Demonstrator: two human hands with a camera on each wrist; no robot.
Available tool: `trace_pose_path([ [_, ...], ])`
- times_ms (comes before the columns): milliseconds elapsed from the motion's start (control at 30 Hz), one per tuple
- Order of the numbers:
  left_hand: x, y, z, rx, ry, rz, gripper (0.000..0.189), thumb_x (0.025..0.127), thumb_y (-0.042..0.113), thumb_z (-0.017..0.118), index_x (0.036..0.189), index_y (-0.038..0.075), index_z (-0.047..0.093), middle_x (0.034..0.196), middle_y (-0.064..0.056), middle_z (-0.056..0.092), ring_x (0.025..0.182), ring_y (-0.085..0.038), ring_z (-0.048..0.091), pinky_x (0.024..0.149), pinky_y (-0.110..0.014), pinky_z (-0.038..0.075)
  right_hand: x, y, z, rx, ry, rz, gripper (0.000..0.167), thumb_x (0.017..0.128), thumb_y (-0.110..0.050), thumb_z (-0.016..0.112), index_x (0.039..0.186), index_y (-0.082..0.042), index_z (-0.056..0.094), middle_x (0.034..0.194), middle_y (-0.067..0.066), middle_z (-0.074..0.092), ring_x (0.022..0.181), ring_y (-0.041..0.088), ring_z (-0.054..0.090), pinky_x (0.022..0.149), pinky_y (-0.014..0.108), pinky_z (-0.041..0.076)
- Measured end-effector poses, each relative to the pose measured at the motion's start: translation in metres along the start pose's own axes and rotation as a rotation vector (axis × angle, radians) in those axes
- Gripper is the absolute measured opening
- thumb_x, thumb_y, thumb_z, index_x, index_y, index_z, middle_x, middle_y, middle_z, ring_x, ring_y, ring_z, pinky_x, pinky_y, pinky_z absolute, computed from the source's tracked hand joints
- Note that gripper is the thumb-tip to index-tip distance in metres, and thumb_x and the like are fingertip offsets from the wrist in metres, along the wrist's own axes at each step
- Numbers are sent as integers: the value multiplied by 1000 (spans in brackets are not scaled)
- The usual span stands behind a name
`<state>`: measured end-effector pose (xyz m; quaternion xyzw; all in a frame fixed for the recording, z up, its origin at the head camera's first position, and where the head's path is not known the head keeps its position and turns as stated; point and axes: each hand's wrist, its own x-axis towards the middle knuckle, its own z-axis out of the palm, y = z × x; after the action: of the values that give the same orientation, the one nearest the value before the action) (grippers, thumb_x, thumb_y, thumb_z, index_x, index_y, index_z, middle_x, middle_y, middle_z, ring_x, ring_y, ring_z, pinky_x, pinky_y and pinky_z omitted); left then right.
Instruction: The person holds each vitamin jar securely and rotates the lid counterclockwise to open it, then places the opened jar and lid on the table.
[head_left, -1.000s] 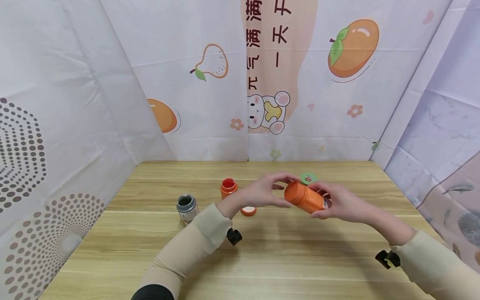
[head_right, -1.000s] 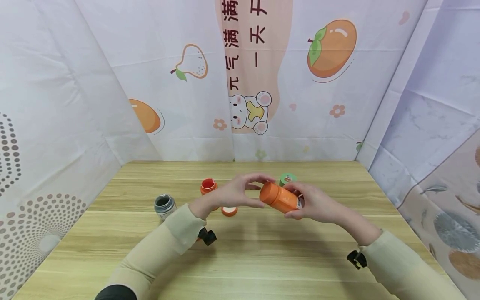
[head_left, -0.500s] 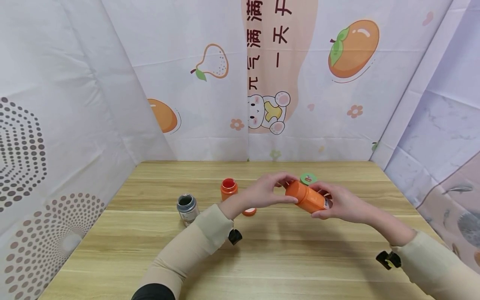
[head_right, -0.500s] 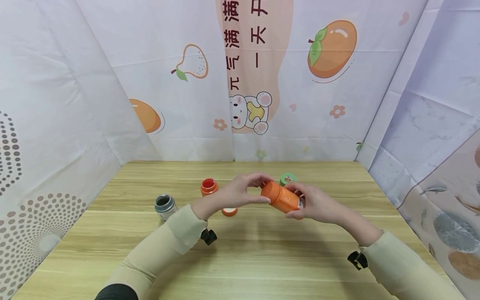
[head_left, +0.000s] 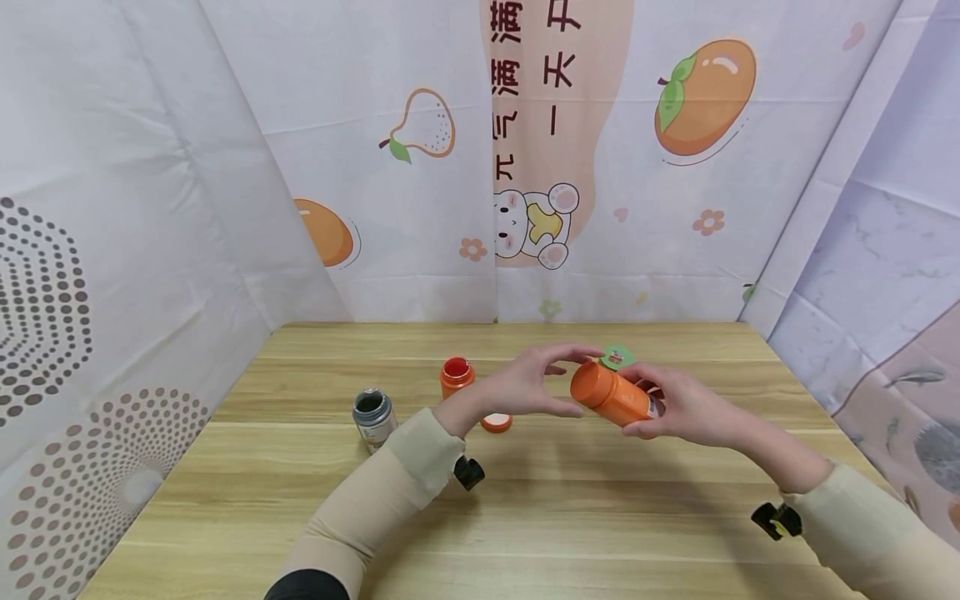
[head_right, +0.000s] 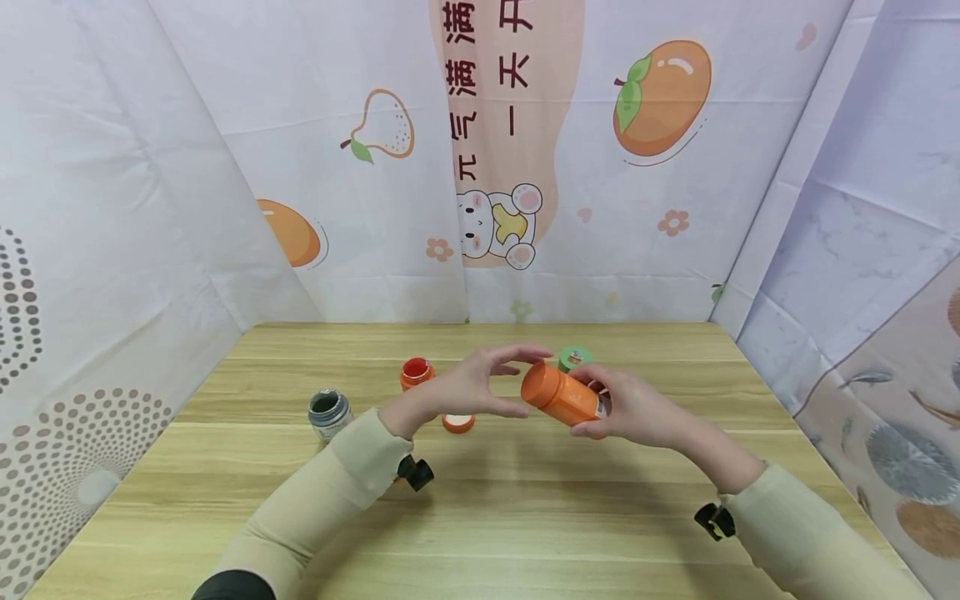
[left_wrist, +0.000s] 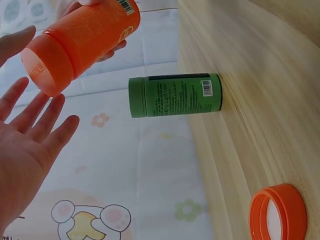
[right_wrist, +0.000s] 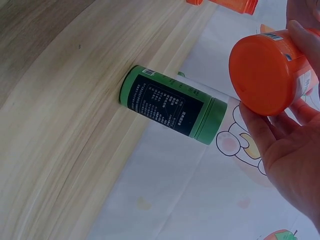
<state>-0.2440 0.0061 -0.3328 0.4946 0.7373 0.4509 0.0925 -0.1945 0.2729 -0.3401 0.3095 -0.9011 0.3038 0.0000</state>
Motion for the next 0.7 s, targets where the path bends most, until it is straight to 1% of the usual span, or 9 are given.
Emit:
trace_pose_path([
  [67, 0, -1, 0, -15, -9, 4, 71, 79, 7, 81, 142, 13, 47, 140, 5, 49, 124, -6, 46, 99, -28, 42, 0, 0, 0, 1, -1, -4, 58, 75, -27, 86, 123, -13, 56, 98, -5, 62, 86, 12, 58, 67, 27, 49],
  [133, 0, -1, -1, -29, -16, 7, 70, 80, 6, 79, 142, 12, 47, 140, 3, 50, 124, -7, 46, 99, -29, 42, 0, 1, 0, 2, 0, -9, 58, 75, -27, 85, 123, -13, 56, 98, -6, 61, 86, 12, 58, 67, 27, 49],
  [200, 0, -1, -1, -33, -22, 12, 67, 81, 5, 78, 141, 11, 48, 139, 1, 51, 123, -7, 46, 99, -29, 42, -1, 1, 1, 7, -1, -12, 58, 76, -29, 85, 123, -13, 57, 98, -5, 61, 85, 12, 58, 67, 27, 49],
  [300, 0, 0, -1, -27, -28, 15, 61, 84, 5, 76, 139, 10, 50, 136, 0, 53, 121, -6, 48, 98, -30, 43, -1, 1, 1, 8, -2, -13, 58, 76, -30, 85, 123, -13, 57, 98, -5, 61, 86, 12, 58, 67, 27, 49],
  [467, 0, 1, -1, 11, -17, 4, 53, 86, 12, 75, 135, 12, 54, 132, 5, 55, 117, -4, 50, 95, -28, 44, -1, 1, 1, 6, -10, -6, 58, 76, -29, 85, 124, -12, 56, 100, -5, 61, 87, 12, 58, 68, 27, 49],
  [700, 1, -2, 3, 106, 35, -15, 51, 88, 23, 74, 134, 9, 55, 127, 3, 58, 106, -7, 55, 91, -24, 46, -1, 1, 0, -9, -8, -3, 58, 76, -30, 84, 124, -12, 56, 98, -6, 62, 85, 12, 58, 66, 27, 48],
])
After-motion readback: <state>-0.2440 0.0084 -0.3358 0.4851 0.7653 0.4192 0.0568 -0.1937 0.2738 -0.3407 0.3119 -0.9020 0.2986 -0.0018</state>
